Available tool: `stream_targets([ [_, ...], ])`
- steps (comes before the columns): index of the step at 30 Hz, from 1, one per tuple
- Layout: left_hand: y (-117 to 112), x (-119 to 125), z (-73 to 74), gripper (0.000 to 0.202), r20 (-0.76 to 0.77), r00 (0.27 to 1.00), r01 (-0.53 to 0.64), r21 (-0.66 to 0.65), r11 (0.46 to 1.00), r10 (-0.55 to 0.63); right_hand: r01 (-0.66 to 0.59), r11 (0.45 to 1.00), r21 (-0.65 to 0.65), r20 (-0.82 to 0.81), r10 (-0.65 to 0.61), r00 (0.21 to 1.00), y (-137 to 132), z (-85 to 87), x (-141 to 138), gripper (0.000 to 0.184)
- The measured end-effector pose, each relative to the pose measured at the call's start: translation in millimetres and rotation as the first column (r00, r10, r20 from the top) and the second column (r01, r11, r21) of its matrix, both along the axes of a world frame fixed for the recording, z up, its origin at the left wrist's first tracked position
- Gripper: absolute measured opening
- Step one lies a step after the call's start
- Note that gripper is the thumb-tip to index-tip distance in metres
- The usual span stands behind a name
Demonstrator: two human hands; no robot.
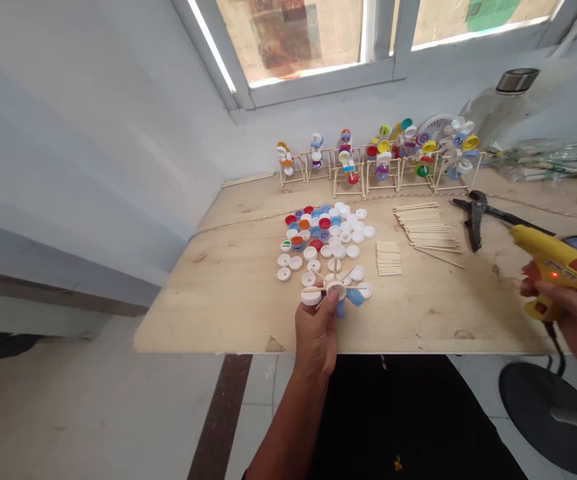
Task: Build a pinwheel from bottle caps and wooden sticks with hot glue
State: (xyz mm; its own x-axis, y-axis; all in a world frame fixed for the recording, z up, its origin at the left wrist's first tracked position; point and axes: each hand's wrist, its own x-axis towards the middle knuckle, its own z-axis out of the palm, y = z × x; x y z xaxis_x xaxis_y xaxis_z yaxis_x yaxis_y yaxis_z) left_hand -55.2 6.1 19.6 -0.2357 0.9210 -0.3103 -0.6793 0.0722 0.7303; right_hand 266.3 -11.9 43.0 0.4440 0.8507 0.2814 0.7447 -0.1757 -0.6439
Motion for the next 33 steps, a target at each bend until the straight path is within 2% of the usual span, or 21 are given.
stream_targets([
  [1, -1, 0, 0.2, 0.029, -0.01, 1.0, -0.012, 0.003, 1.0, 0.012, -0.093, 0.995, 0.039, -0.314, 0.101, 0.944, -2, 3.8, -17, 0.041],
  [2, -1, 1, 0.7, 0.032, -0.02, 0.999, -0.03, 0.001, 1.0, 0.03, -0.114, 0.992, 0.063, -0.534, 0.13, 0.835, -5, 6.3, -34, 0.04],
  [3, -2, 1, 1.3, 0.035, -0.032, 0.998, -0.051, -0.004, 0.999, 0.051, -0.143, 0.989, 0.022, -0.655, 0.122, 0.745, -9, 7.3, -50, 0.04],
  [4, -3, 1, 2.1, 0.037, -0.049, 0.996, -0.071, -0.007, 0.997, 0.071, -0.161, 0.987, -0.017, -0.719, 0.1, 0.687, -13, 7.1, -65, 0.04],
  [6, -5, 0, 4.0, 0.04, -0.091, 0.992, -0.086, 0.006, 0.996, 0.087, -0.238, 0.965, -0.106, -0.78, 0.068, 0.622, -24, 4.4, -90, 0.04],
  [8, -7, 0, 5.7, 0.04, -0.13, 0.988, -0.074, 0.035, 0.997, 0.078, -0.371, 0.912, -0.173, -0.776, 0.105, 0.622, -34, 1.4, -109, 0.04],
  [10, -8, -1, 6.8, 0.039, -0.149, 0.987, -0.059, 0.063, 0.996, 0.068, -0.439, 0.879, -0.184, -0.741, 0.17, 0.649, -41, 0.4, -123, 0.04],
  [14, -10, -1, 8.1, 0.036, -0.145, 0.988, -0.032, 0.094, 0.995, 0.046, -0.396, 0.907, -0.145, -0.643, 0.217, 0.734, -46, 5.2, -140, 0.041],
  [17, -10, -1, 9.2, 0.036, -0.143, 0.989, -0.031, 0.09, 0.995, 0.044, -0.41, 0.9, -0.146, -0.571, 0.262, 0.778, -46, 8.3, -146, 0.034],
  [27, -11, 3, 15.9, 0.027, -0.184, 0.982, -0.01, 0.12, 0.993, 0.032, -0.427, 0.9, -0.084, -0.606, 0.294, 0.739, -46, -11.3, -145, 0.025],
  [33, -12, 6, 22.2, 0.03, -0.222, 0.974, -0.02, 0.132, 0.991, 0.05, -0.392, 0.913, -0.114, -0.641, 0.234, 0.731, -45, -3.2, -149, 0.027],
])
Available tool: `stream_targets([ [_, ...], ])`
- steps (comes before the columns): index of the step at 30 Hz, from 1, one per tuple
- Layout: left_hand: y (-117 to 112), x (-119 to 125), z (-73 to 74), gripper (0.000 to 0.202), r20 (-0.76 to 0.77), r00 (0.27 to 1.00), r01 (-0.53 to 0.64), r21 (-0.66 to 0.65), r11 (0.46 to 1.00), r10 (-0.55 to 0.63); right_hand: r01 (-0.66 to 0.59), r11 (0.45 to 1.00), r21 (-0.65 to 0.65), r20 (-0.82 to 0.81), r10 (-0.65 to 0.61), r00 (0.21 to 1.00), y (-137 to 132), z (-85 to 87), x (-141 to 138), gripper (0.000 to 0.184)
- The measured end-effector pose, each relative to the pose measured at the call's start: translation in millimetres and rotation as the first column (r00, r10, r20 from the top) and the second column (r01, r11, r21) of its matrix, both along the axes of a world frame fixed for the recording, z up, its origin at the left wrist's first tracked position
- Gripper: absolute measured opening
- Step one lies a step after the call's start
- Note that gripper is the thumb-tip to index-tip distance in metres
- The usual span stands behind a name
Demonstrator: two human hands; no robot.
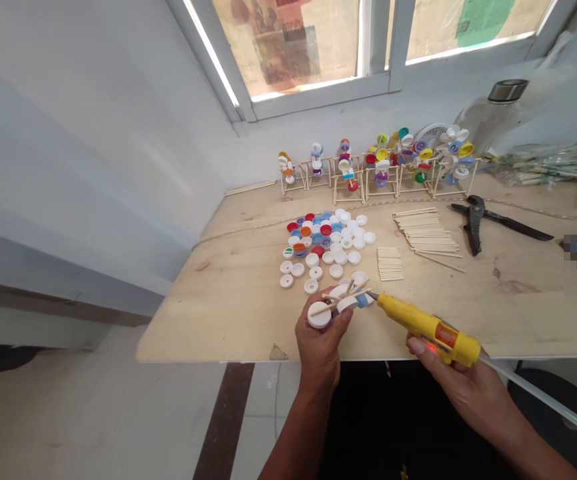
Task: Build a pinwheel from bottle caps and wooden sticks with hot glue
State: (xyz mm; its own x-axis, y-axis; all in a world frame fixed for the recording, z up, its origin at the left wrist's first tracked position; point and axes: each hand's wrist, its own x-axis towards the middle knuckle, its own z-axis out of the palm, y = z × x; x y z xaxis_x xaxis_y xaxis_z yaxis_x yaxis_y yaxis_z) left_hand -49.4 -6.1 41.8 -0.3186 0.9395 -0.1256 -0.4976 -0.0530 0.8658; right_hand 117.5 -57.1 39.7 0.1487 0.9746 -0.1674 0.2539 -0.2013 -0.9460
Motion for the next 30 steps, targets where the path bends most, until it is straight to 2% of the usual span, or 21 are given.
stream_targets([
  [7, -1.8, -0.8, -0.7, 0.034, -0.03, 0.999, 0.02, 0.014, 1.0, -0.02, 0.021, 0.999, -0.03, -0.058, -0.023, 0.998, 0.6, 3.1, -3.1, 0.028],
  [15, -0.2, -3.3, -7.7, 0.032, -0.056, 0.998, 0.03, 0.024, 0.999, -0.028, 0.083, 0.996, 0.035, -0.033, -0.082, 0.996, 4.0, 9.1, -6.4, 0.028],
  [30, -1.1, -0.8, -0.6, 0.035, -0.03, 0.999, 0.022, 0.0, 1.0, -0.022, 0.023, 0.994, 0.103, 0.086, -0.032, 0.996, 2.4, 4.2, -2.3, 0.022],
])
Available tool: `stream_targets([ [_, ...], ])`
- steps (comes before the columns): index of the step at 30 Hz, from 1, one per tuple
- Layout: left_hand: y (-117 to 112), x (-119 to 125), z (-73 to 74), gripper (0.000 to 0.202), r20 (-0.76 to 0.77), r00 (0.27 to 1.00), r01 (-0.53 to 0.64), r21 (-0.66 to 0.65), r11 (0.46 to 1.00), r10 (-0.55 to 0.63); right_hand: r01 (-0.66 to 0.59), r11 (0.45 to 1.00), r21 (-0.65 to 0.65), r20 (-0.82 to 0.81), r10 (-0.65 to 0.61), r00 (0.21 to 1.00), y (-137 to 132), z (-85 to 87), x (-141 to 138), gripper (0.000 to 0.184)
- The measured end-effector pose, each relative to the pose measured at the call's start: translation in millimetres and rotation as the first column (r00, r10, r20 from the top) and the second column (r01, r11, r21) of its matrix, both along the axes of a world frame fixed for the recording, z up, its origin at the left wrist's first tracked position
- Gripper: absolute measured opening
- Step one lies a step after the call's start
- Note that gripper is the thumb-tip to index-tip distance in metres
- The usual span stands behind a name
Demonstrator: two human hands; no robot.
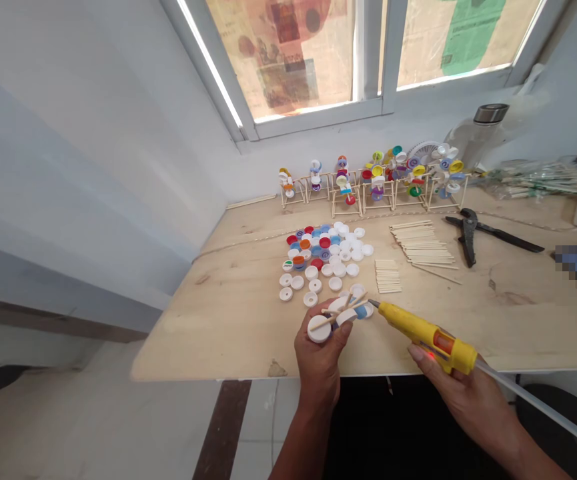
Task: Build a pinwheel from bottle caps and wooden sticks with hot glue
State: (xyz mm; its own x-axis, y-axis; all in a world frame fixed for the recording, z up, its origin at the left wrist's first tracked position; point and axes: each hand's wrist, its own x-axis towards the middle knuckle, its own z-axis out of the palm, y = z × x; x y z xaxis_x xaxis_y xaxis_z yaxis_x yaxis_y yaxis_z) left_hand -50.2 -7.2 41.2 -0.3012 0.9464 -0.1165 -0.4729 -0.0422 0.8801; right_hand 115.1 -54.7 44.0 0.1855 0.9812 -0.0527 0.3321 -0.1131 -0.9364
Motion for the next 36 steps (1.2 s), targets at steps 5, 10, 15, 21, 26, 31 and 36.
stream_targets([
  [5, 0, 0, -2.5, 0.034, -0.001, 1.0, -0.002, -0.005, 1.0, 0.002, -0.025, 0.999, -0.036, 0.043, 0.027, 0.999, 0, -2.2, 1, 0.024],
  [10, 2, -1, -3.9, 0.032, -0.009, 1.0, -0.001, -0.003, 1.0, 0.001, 0.007, 1.0, 0.022, 0.08, -0.008, 0.997, 2, -4.4, 0, 0.024],
  [15, 3, -2, -5.4, 0.029, -0.032, 0.999, 0.005, 0.009, 1.0, -0.005, -0.006, 0.999, 0.052, 0.118, -0.001, 0.993, 2, -6.4, -1, 0.021],
  [21, 4, -2, -4.9, 0.029, -0.042, 0.999, 0.005, 0.003, 1.0, -0.005, 0.009, 0.997, 0.083, 0.166, -0.023, 0.986, 2, -6.8, -2, 0.02],
  [26, 4, -2, -4.1, 0.03, -0.037, 0.999, 0.007, -0.013, 1.0, -0.008, -0.006, 0.997, 0.08, 0.206, -0.01, 0.978, 3, -11.3, 3, 0.022],
  [31, 4, 1, -2.8, 0.025, 0.008, 1.0, -0.021, -0.011, 1.0, 0.021, -0.016, 0.999, 0.049, 0.227, 0.005, 0.974, 4, -16.3, 7, 0.027],
  [36, 4, -3, -5.6, 0.031, 0.104, 0.994, -0.04, -0.05, 0.998, 0.045, 0.011, 0.997, 0.071, 0.259, -0.029, 0.965, 2, -9.5, 8, 0.026],
])
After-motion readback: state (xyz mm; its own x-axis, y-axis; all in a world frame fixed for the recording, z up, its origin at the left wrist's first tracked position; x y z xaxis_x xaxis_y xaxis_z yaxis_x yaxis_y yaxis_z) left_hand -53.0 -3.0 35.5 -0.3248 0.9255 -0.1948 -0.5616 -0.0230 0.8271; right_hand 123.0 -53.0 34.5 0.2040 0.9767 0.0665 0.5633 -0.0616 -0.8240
